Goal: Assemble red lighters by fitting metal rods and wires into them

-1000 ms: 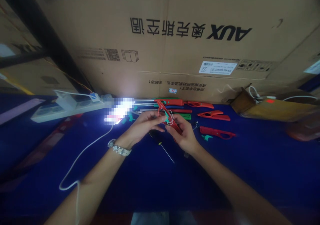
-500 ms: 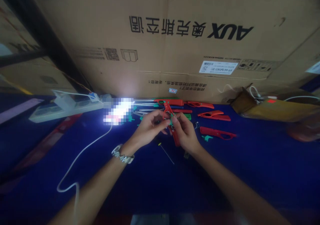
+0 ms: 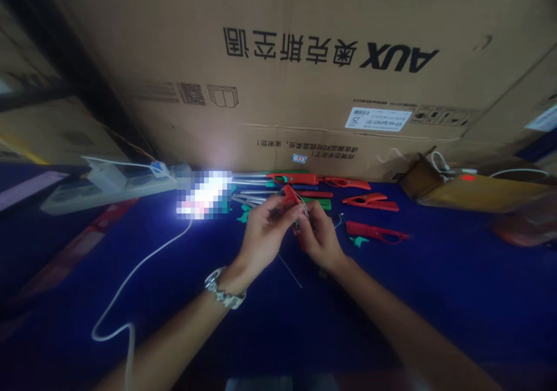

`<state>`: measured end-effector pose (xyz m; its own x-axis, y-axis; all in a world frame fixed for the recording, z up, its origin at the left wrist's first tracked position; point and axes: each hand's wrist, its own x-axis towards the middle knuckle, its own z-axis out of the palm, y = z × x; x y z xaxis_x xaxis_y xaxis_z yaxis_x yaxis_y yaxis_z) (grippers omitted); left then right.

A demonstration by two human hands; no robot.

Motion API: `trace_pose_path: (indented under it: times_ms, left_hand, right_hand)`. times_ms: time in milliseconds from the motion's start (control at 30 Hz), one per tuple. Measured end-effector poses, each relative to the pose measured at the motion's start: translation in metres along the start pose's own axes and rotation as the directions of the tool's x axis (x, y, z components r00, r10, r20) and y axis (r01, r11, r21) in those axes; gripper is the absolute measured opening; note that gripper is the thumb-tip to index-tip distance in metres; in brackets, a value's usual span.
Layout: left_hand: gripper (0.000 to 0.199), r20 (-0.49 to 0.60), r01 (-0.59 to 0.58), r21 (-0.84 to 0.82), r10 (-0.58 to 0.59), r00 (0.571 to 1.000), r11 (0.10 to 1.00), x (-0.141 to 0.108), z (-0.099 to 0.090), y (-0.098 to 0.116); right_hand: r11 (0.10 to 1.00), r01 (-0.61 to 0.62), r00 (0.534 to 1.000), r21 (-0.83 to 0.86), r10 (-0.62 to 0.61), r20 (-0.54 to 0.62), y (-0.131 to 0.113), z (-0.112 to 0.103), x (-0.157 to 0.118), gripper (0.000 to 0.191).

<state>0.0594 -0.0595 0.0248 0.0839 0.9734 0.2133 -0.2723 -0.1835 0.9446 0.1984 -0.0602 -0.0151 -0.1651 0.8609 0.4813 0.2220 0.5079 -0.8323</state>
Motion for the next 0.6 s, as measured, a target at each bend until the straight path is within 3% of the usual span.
trace_pose_path:
  times_ms: [233,400,500,600]
  left_hand:
    - [0.019,-0.048,0.096,-0.107,-0.101,0.994,0.99,0.007,-0.005,-0.004]
    - [0.022,0.012,0.166,-0.194,-0.166,0.986,0.967,0.013,-0.013,-0.003]
    - [0.024,0.01,0.147,-0.215,-0.148,0.989,0.966,0.013,-0.015,-0.006]
    - [0.023,0.018,0.11,-0.13,-0.108,0.994,0.985,0.011,-0.013,-0.01]
  right_hand:
    - [0.985,-0.122,0.992,0.125,0.118,0.038,-0.005,0.006,0.008,0.031]
    - [0.958,-0.172,0.985,0.231,0.164,0.056,-0.008,0.007,0.01,0.032]
    - [0.947,-0.185,0.983,0.262,0.178,0.051,-0.008,0.006,0.009,0.031]
    - [0.951,-0.172,0.985,0.258,0.165,0.049,-0.008,0.005,0.009,0.031]
